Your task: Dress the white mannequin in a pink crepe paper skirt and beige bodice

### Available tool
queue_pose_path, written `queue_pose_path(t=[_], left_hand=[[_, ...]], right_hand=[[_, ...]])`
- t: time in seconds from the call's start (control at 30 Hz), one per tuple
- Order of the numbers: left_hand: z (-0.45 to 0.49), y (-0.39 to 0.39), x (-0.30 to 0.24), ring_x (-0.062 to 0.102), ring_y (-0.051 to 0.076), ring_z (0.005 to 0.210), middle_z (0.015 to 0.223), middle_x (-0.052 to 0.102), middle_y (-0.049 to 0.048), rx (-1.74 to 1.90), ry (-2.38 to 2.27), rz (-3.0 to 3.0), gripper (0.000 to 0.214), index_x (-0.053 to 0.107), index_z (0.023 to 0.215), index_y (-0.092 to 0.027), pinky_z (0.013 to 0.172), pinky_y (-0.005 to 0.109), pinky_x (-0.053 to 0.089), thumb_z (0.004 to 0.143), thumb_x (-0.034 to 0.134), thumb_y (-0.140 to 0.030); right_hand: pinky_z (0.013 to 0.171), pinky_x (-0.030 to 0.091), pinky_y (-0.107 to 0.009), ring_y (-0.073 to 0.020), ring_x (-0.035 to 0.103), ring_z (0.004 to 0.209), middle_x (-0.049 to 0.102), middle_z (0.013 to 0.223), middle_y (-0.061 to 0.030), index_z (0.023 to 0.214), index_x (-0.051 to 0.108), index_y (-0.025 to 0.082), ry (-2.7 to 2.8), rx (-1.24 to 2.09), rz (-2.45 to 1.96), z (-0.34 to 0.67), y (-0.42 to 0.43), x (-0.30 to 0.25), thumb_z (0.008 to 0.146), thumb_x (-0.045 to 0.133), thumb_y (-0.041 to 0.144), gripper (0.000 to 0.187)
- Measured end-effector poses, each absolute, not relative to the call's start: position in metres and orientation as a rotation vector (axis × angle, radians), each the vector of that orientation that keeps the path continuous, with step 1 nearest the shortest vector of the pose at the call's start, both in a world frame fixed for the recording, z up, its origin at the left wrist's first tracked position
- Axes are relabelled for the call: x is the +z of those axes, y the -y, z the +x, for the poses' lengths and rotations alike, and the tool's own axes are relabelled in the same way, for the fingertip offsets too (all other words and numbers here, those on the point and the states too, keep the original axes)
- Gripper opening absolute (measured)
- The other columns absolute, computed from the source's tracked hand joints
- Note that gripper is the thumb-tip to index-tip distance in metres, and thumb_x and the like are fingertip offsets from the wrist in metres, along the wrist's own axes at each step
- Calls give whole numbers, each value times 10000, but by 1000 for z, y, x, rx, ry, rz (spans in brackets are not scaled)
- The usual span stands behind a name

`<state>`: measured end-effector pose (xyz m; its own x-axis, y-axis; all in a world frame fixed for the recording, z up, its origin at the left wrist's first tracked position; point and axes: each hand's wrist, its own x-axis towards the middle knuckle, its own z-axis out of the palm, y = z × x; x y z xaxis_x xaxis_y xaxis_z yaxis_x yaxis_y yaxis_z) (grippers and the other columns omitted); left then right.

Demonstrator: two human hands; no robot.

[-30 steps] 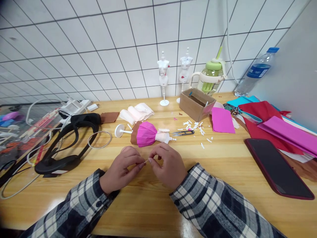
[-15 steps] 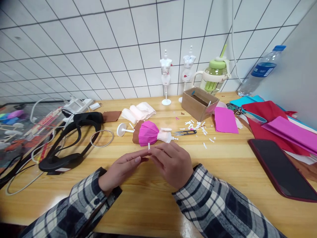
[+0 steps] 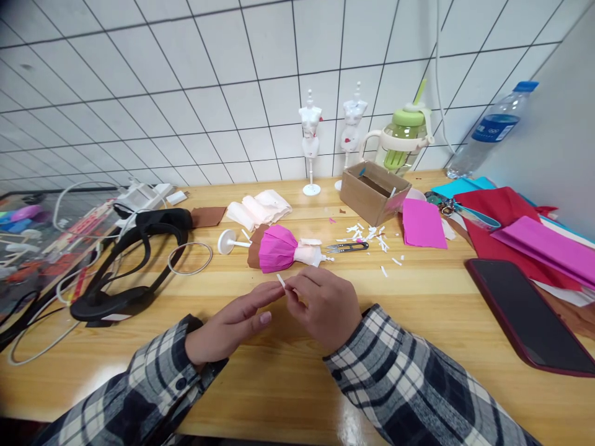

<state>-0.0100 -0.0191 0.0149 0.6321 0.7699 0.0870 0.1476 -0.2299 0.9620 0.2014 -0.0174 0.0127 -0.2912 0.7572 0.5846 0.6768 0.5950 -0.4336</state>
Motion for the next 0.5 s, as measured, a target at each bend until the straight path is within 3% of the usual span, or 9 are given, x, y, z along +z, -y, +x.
queue_pose_path(t=[0.13, 0.27, 0.5], left_hand=[[-7, 15, 16, 524, 229, 1245, 1313, 601, 112, 678, -807, 1901, 381, 603, 1292, -218, 1096, 407, 385, 916, 561, -261], [-4, 11, 15, 644, 210, 1029, 1076, 715, 111, 731, -961, 1903, 241, 718, 1076, -166, 936, 341, 499, 888, 595, -254], [-1, 11, 15, 680, 172, 788, 848, 754, 74, 829, -1117, 2045, 158, 753, 879, -153, 740, 271, 524, 840, 609, -204]], right_hand=[[562, 422, -242, -111, 543, 599, 661, 750, 6, 792, 681, 195, 1902, 503, -1244, 197, 17, 13, 784, 633, 160, 59], [509, 396, -224, -103, 507, 548, 634, 660, 18, 737, 688, 196, 1777, 809, -1290, 191, 18, 13, 771, 646, 182, 55], [514, 406, -217, -101, 510, 561, 638, 675, 16, 775, 708, 196, 1744, 873, -1232, 184, 24, 10, 792, 649, 179, 64]])
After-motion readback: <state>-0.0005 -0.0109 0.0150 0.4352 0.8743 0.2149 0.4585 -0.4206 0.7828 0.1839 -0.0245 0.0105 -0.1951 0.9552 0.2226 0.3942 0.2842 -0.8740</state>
